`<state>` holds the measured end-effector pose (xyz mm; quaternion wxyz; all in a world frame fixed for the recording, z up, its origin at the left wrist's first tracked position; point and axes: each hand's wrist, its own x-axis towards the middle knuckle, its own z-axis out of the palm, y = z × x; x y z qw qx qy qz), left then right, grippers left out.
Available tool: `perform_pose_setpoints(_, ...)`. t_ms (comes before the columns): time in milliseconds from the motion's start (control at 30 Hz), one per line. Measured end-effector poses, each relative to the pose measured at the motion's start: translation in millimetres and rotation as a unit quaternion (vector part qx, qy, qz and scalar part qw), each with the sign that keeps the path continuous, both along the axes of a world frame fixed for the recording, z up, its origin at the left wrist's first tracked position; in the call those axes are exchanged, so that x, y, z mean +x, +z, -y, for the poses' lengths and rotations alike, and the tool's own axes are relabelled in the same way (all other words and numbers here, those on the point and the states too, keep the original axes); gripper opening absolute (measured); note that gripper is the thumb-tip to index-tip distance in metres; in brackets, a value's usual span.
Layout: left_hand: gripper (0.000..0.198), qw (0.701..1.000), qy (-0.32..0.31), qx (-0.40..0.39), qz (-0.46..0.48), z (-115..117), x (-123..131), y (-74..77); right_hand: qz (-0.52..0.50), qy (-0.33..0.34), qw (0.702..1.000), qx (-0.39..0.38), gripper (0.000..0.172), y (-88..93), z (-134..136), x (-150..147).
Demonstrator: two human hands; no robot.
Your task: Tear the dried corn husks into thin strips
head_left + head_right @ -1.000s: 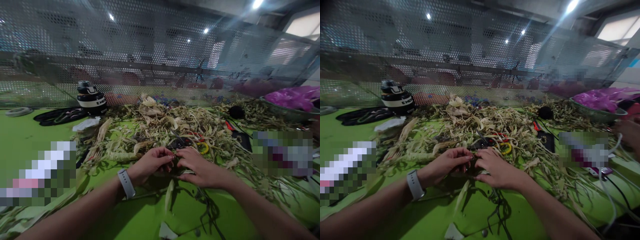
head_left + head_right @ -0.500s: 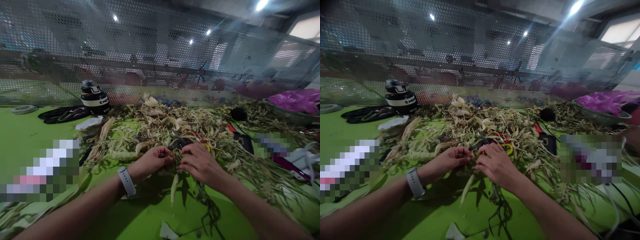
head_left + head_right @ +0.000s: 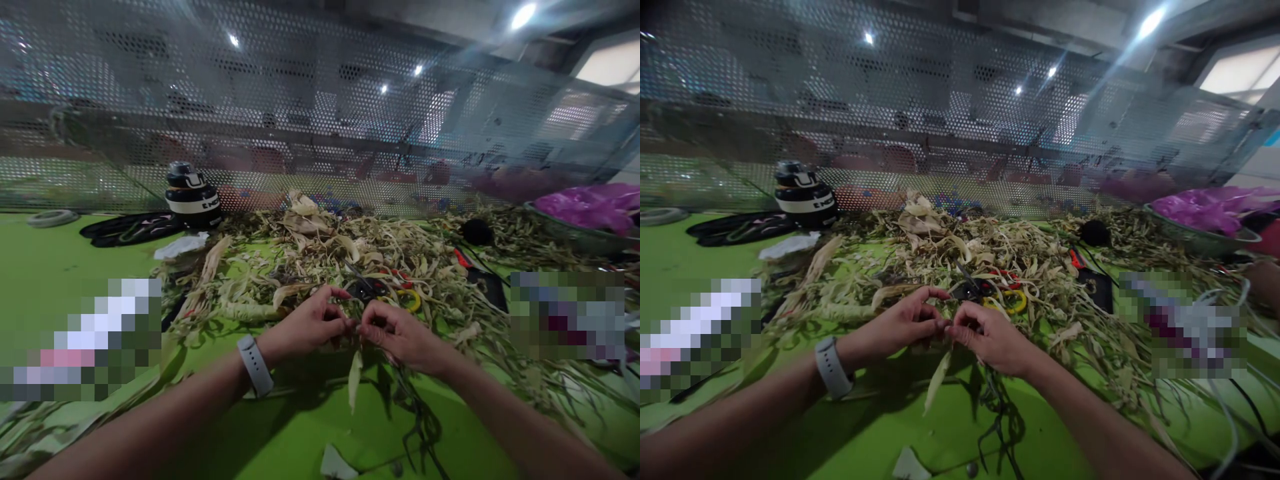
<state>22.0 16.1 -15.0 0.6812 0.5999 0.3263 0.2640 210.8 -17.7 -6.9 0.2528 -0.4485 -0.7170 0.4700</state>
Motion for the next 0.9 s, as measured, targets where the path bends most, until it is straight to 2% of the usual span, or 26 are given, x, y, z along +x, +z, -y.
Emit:
perform_pose_setpoints(67, 0.032, 1.000, 0.008, -0.001, 0.005, 0, 1, -0.2, -0.026, 0.001, 0.999, -0.035, 0.029, -0.5, 0, -1)
perform_pose_setpoints(233, 0.020, 0.999, -0.018, 0.011, 0.040, -1, -3, 6.3, -0.046, -0.002, 0.999, -0.009, 0.030, 1.5, 0, 0)
perform_pose_setpoints(367, 0.007, 0.995, -0.036, 0.095, -0.003, -2, -8, 10.7, -0.049, -0.032, 0.998, 0.014, 0.030, 0.3, -1, -1)
perform_pose_setpoints(467, 0.007, 0.975, 0.012, 0.217, -0.047, -3, -8, 6.9, -0.017, -0.044, 0.993, 0.111, 0.027, -2.2, 1, -1)
perform_pose_setpoints(533, 0.012, 0.961, 0.061, 0.265, -0.054, -3, -5, 3.2, 0.020, -0.030, 0.985, 0.167, 0.026, -4.0, 3, -1)
perform_pose_setpoints(633, 0.019, 0.944, 0.118, 0.300, -0.074, -1, -2, -0.6, 0.069, -0.005, 0.974, 0.218, 0.025, -6.4, 6, -1)
perform_pose_setpoints(800, 0.024, 0.903, 0.140, 0.384, -0.131, 9, 2, -5.1, 0.089, 0.019, 0.956, 0.279, 0.023, -10.0, 10, -4)
perform_pose_setpoints(900, 0.021, 0.910, 0.175, 0.358, -0.117, 12, 7, -9.0, 0.085, 0.042, 0.956, 0.279, 0.021, -10.9, 14, -9)
